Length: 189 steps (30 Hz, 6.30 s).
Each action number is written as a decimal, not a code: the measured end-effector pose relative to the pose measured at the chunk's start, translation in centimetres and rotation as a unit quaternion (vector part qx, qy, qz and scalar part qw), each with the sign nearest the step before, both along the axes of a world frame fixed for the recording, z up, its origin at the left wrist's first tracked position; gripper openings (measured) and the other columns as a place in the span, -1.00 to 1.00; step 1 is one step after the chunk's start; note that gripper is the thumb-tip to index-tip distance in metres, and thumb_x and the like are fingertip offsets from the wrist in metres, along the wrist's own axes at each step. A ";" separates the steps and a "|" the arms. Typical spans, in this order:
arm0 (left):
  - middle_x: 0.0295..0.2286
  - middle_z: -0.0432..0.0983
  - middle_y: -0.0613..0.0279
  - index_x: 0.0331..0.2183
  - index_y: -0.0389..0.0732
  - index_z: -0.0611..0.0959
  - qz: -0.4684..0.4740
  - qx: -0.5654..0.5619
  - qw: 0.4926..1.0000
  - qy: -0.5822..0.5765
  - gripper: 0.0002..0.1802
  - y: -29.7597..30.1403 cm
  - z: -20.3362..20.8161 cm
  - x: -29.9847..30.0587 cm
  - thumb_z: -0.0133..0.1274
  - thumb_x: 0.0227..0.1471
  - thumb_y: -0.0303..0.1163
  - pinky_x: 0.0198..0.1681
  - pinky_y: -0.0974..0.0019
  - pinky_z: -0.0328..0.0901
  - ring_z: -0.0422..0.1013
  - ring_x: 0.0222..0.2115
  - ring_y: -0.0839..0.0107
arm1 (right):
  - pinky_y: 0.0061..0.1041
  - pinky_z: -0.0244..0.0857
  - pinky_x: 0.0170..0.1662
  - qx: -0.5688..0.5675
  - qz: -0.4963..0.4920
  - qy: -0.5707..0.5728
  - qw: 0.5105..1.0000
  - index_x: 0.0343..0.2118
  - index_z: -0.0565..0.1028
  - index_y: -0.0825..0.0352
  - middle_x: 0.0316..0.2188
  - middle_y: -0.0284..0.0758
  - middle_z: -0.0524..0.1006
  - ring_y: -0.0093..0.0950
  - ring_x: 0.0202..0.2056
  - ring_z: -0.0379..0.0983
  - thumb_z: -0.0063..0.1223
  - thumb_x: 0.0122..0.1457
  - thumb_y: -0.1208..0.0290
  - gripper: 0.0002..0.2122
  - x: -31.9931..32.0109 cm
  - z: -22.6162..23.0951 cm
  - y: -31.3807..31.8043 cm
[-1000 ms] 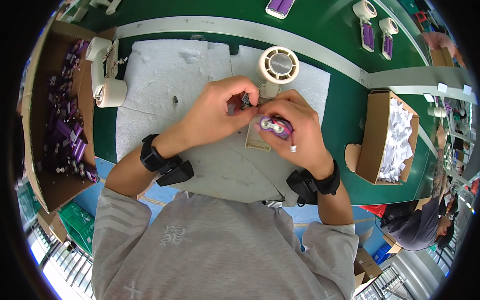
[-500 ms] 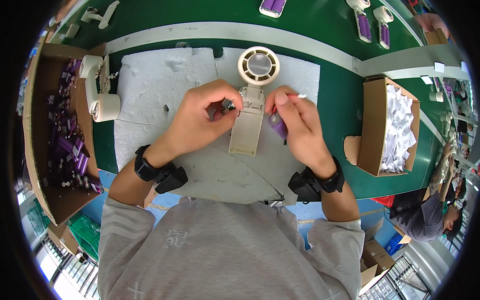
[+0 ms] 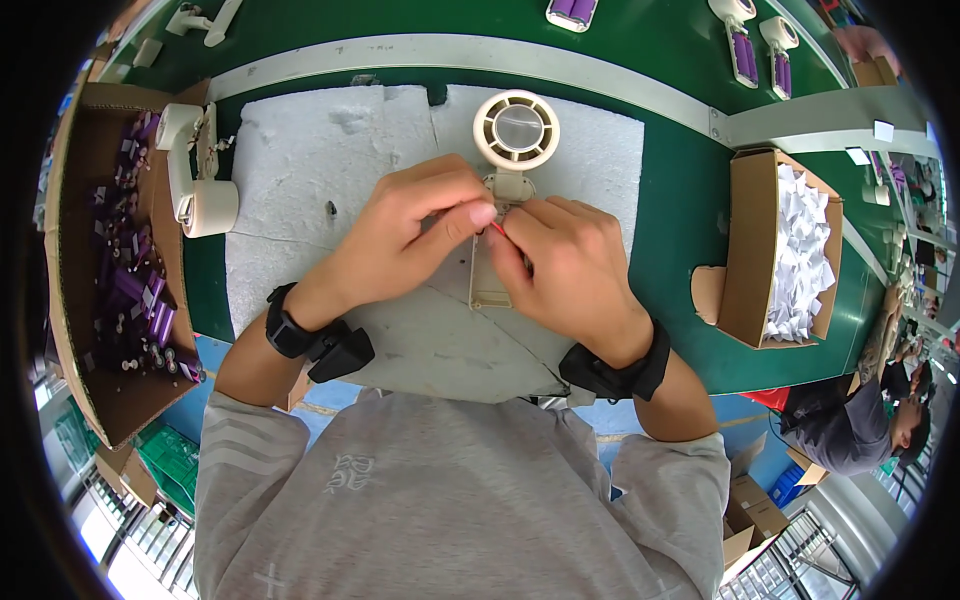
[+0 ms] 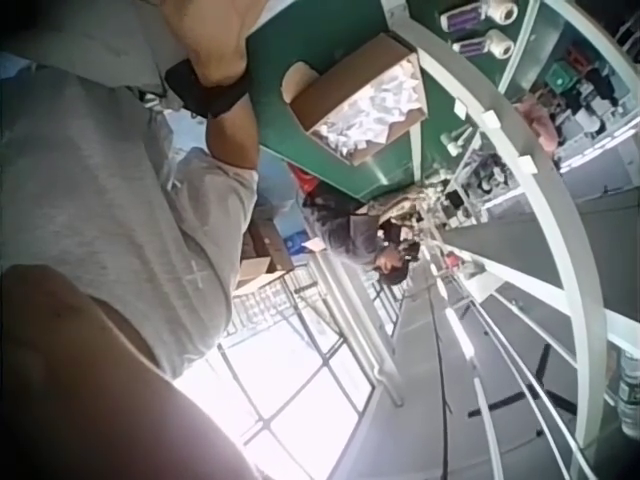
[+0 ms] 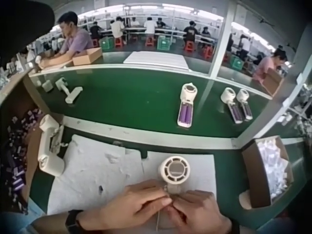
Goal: Assembling internal components and batteries into handheld portable fans.
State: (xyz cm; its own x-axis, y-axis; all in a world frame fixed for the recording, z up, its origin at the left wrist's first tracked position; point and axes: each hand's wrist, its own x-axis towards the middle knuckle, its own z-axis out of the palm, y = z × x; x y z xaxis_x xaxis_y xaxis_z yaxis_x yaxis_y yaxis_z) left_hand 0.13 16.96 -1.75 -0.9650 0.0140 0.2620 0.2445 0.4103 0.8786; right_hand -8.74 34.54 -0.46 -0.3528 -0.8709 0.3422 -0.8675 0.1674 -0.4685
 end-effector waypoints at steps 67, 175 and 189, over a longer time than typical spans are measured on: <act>-0.37 0.59 0.25 -0.09 -0.18 0.64 -0.013 0.239 0.949 -0.204 -0.58 -2.5 0.8 -0.2 0.24 -0.07 -0.57 -0.25 0.48 0.40 0.49 -0.36 0.56 | -0.60 0.24 -0.53 -0.070 -0.018 -0.179 0.981 -0.41 0.61 0.42 -0.53 -0.33 0.49 -0.55 -0.58 0.40 0.23 -0.01 0.63 -0.93 -0.1 -0.9 0.1; -0.41 0.50 0.14 -0.15 -0.20 0.57 0.043 0.127 0.986 -0.103 -0.59 0.7 -0.4 0.1 0.10 -0.15 -0.59 -0.38 0.34 0.37 0.44 -0.49 0.37 | -0.71 0.30 -0.54 -0.017 -0.095 -0.211 0.973 -0.33 0.58 0.40 -0.39 -0.34 0.52 -0.66 -0.55 0.47 0.25 -0.03 0.66 -0.84 -1.0 0.3 0.6; -0.31 0.51 0.31 -0.15 -0.22 0.55 0.068 0.118 0.982 -0.129 -0.64 1.1 -0.2 0.2 0.12 -0.08 -0.61 -0.33 0.48 0.36 0.42 -0.45 0.59 | -0.64 0.33 -0.52 -0.062 -0.111 -0.096 0.987 -0.31 0.61 0.37 -0.40 -0.33 0.52 -0.62 -0.55 0.45 0.29 -0.05 0.62 -0.81 -0.2 -0.1 0.0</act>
State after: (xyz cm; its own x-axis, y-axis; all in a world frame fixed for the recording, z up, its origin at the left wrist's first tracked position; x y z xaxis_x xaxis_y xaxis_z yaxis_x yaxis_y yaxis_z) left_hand 0.33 18.07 -1.99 -0.9884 -0.1517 -0.0110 -0.0418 0.2013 0.9786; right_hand -8.90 34.49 -0.55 -0.5998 -0.7196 0.3498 -0.7083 0.2742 -0.6505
